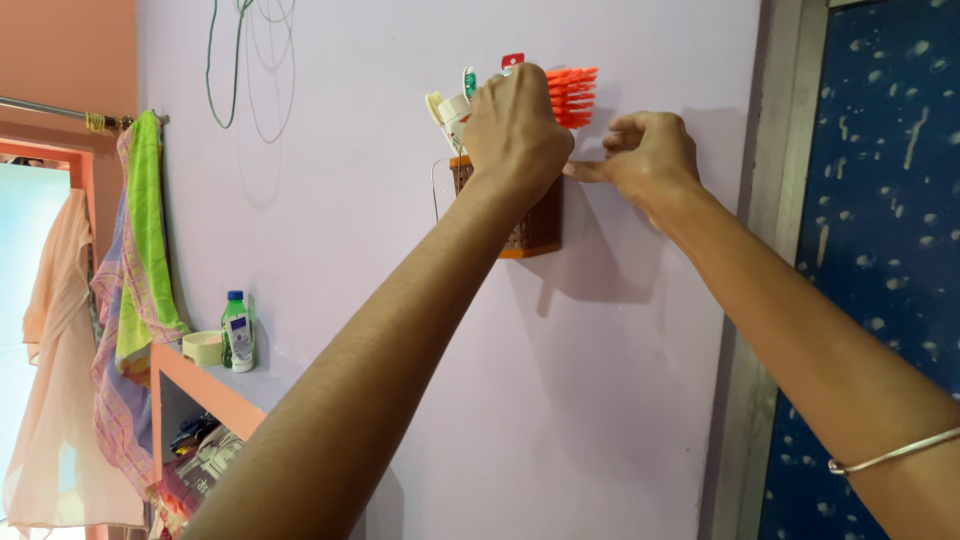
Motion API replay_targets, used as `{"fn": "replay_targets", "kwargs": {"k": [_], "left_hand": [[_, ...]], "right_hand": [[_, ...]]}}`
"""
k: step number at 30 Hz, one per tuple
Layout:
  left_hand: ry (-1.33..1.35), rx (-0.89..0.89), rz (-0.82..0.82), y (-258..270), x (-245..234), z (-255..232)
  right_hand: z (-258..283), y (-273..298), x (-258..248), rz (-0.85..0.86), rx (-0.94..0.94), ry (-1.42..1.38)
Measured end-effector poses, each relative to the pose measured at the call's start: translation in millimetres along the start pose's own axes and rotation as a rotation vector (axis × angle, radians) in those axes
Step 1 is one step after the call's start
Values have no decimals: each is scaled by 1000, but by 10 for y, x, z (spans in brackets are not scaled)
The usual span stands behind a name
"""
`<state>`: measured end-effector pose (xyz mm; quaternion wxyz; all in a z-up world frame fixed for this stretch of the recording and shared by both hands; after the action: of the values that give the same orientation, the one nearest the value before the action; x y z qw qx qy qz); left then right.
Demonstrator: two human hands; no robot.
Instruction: The person picks up an orange brush and places it into a wall-mounted holder, then picks up a detergent bottle and a spray bottle from the floor and places them onto a sink.
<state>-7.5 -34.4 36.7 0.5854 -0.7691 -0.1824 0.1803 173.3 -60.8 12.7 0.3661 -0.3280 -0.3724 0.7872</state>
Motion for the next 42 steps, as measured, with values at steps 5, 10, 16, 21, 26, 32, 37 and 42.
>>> {"fn": "replay_targets", "kwargs": {"k": [5,10,16,21,26,32,37,42], "left_hand": [[-95,23,63,146,-159,-99],[-100,162,35,398,-335,-244],[-133,380,-8,874,-586,-401],[-126,376,46,1114,-646,-441],[-128,436,58,1370,-632,-493],[-125,455,100,1677,-563,-592],[-96,448,142,1883,-478,-662],[-112,468,99,2019,-483,-719]], "right_hand": [[123,105,-157,-34,-129,135],[190,293,-221,6,-211,276],[292,747,-280,74,-396,338],[358,992,-306,110,-540,388],[340,1266,-361,116,-571,536],[374,1679,-561,-19,-622,602],[384,1885,-723,3,-594,683],[323,2073,-891,-14,-632,766]]}}
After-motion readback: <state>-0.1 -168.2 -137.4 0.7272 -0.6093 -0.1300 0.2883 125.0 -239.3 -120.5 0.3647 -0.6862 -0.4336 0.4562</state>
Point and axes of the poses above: each hand's wrist, its own y-axis away from the middle knuckle, its own x-axis out of the palm, z = x × y, the point moved 9 cm from there along -y, towards the middle knuckle, and after that the axes turned 2 degrees about -x, right-handed, at the moved point
